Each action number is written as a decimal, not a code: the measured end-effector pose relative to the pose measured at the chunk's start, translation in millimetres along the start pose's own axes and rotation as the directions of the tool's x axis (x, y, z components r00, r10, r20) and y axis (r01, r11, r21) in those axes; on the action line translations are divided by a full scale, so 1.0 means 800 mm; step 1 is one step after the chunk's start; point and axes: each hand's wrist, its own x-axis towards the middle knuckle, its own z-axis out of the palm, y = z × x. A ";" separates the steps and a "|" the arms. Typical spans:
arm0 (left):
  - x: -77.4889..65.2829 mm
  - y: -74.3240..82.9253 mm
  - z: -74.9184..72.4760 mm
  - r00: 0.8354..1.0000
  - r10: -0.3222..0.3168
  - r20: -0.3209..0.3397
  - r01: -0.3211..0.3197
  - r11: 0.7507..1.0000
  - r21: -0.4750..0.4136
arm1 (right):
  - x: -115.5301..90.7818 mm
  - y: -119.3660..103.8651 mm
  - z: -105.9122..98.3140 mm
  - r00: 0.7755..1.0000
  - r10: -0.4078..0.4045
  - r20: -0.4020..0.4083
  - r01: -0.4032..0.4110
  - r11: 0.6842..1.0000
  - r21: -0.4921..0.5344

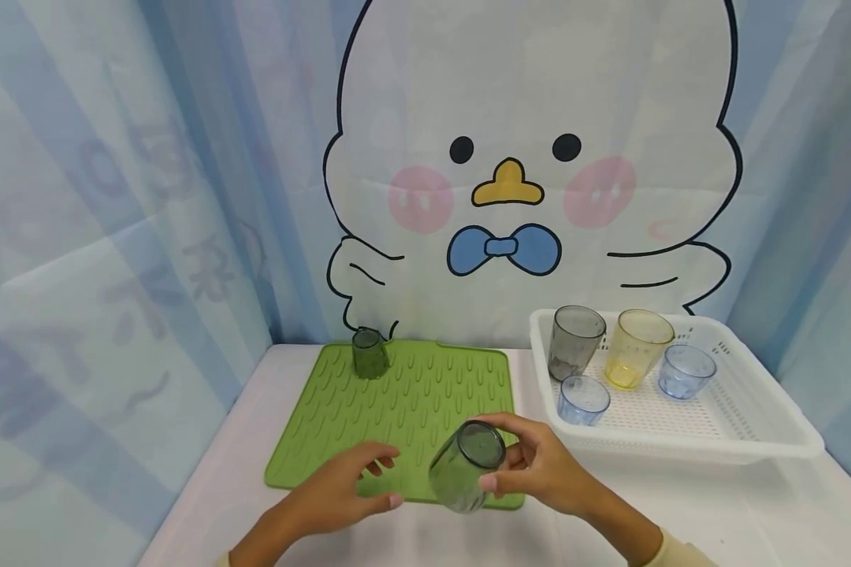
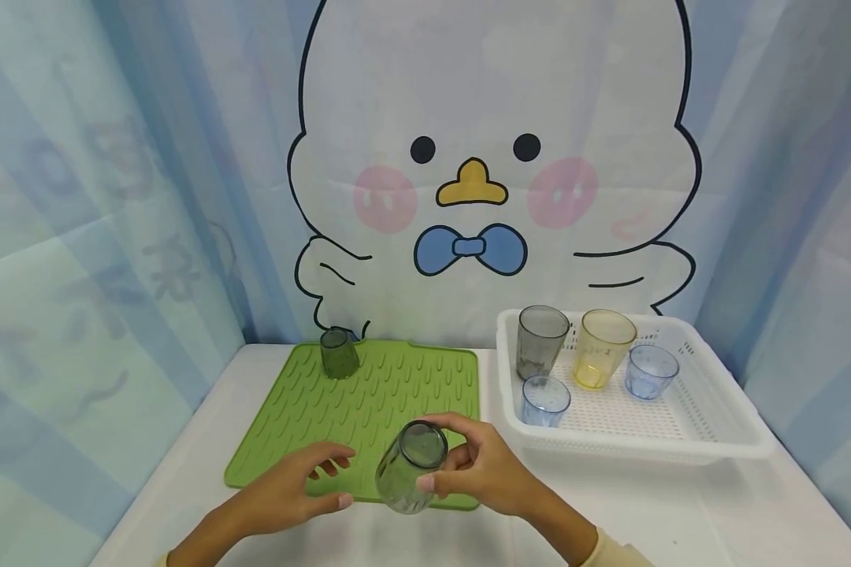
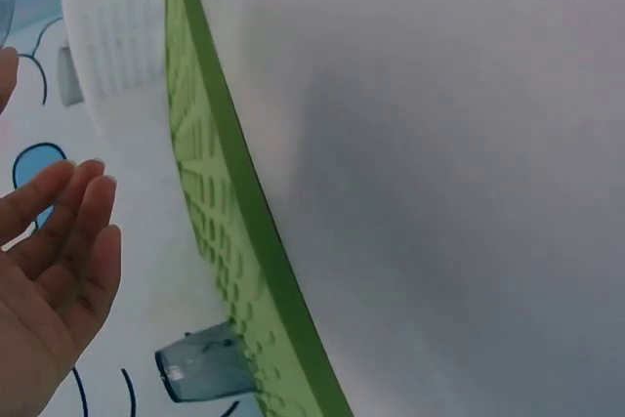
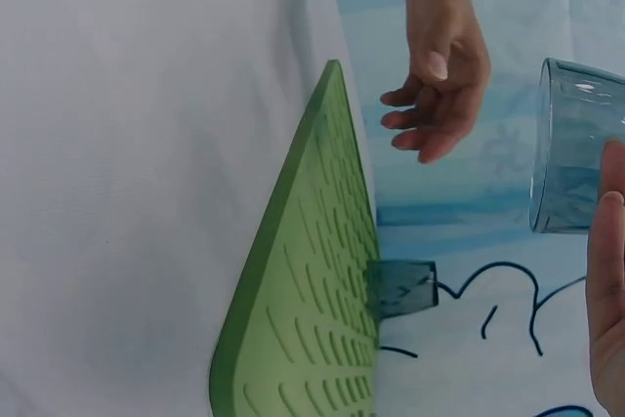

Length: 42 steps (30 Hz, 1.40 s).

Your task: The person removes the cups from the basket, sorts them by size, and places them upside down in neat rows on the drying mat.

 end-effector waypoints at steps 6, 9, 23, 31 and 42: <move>-0.016 -0.039 -0.014 1.000 -0.027 -0.017 0.027 0.998 0.058 | 0.005 0.004 -0.003 1.000 0.000 -0.003 0.000 1.000 -0.021; -0.024 -0.056 -0.025 0.998 -0.041 -0.043 0.045 0.996 0.083 | 0.008 0.007 -0.006 1.000 0.022 -0.018 -0.023 0.999 -0.042; -0.052 -0.120 -0.062 0.976 -0.101 -0.192 0.131 0.980 0.151 | 0.047 0.016 -0.011 0.981 0.158 -0.109 -0.172 0.975 -0.141; -0.054 -0.136 -0.067 0.974 -0.119 -0.192 0.149 0.977 0.152 | 0.077 0.025 -0.009 0.968 0.207 -0.142 -0.228 0.961 -0.153; -0.049 -0.144 -0.071 0.978 -0.161 -0.134 0.176 0.978 0.112 | 0.118 0.034 -0.009 0.952 0.231 -0.203 -0.274 0.936 -0.221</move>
